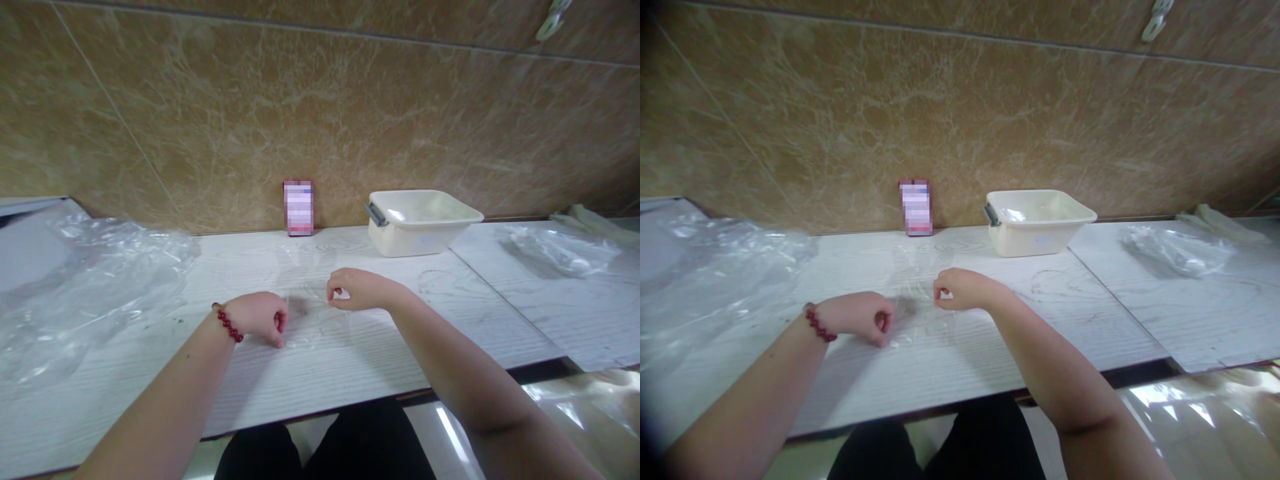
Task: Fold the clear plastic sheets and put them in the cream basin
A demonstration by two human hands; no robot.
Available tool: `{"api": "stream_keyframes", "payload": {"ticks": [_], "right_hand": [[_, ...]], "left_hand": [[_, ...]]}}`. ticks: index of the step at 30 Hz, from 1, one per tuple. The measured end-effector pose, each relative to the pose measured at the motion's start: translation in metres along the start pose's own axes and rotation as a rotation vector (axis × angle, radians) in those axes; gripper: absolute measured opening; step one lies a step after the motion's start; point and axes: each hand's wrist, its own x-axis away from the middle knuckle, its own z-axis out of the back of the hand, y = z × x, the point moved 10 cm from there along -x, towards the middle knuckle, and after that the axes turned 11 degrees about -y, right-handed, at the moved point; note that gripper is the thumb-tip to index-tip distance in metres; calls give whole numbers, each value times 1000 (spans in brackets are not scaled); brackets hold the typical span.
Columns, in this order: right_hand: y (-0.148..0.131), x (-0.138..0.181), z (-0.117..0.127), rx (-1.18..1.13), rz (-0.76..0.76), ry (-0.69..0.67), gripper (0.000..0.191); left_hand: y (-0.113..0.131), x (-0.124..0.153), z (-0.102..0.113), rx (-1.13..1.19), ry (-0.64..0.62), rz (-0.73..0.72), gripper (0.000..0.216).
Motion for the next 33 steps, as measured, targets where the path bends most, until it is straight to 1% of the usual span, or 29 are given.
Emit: {"api": "stream_keyframes", "payload": {"ticks": [4, 7, 11, 15, 19, 22, 24, 26, 27, 30, 31, 33], "right_hand": [[-4, 0, 1, 0, 35, 9, 12], [-8, 1, 1, -20, 73, -4, 19], [-21, 3, 3, -61, 179, -20, 40], [-33, 7, 12, -117, 283, 29, 68], [-33, 9, 18, -182, 350, 80, 86], [-20, 11, 23, -220, 358, 138, 93], [-7, 10, 23, -245, 326, 161, 92], [7, 9, 21, -260, 274, 172, 83], [14, 8, 20, -265, 240, 187, 74], [33, 5, 20, -307, 111, 257, 34], [40, 4, 19, -335, 67, 283, 25], [51, 3, 18, -404, -13, 329, 18]], "left_hand": [[0, -5, -5, 28, -52, -72, 15], [4, -2, -4, 62, -66, -138, 18], [11, 7, 7, 171, -45, -255, 21], [10, 8, 17, 334, -36, -357, 23], [-6, 5, 29, 539, 52, -415, 25], [-19, 5, 38, 695, 152, -468, 25], [-26, 5, 42, 787, 210, -488, 24], [-32, 5, 44, 871, 248, -493, 23], [-34, 4, 44, 906, 260, -490, 22], [-40, 0, 44, 996, 296, -453, 21], [-42, -1, 44, 1026, 313, -439, 21], [-46, -3, 47, 1095, 370, -428, 22]]}}
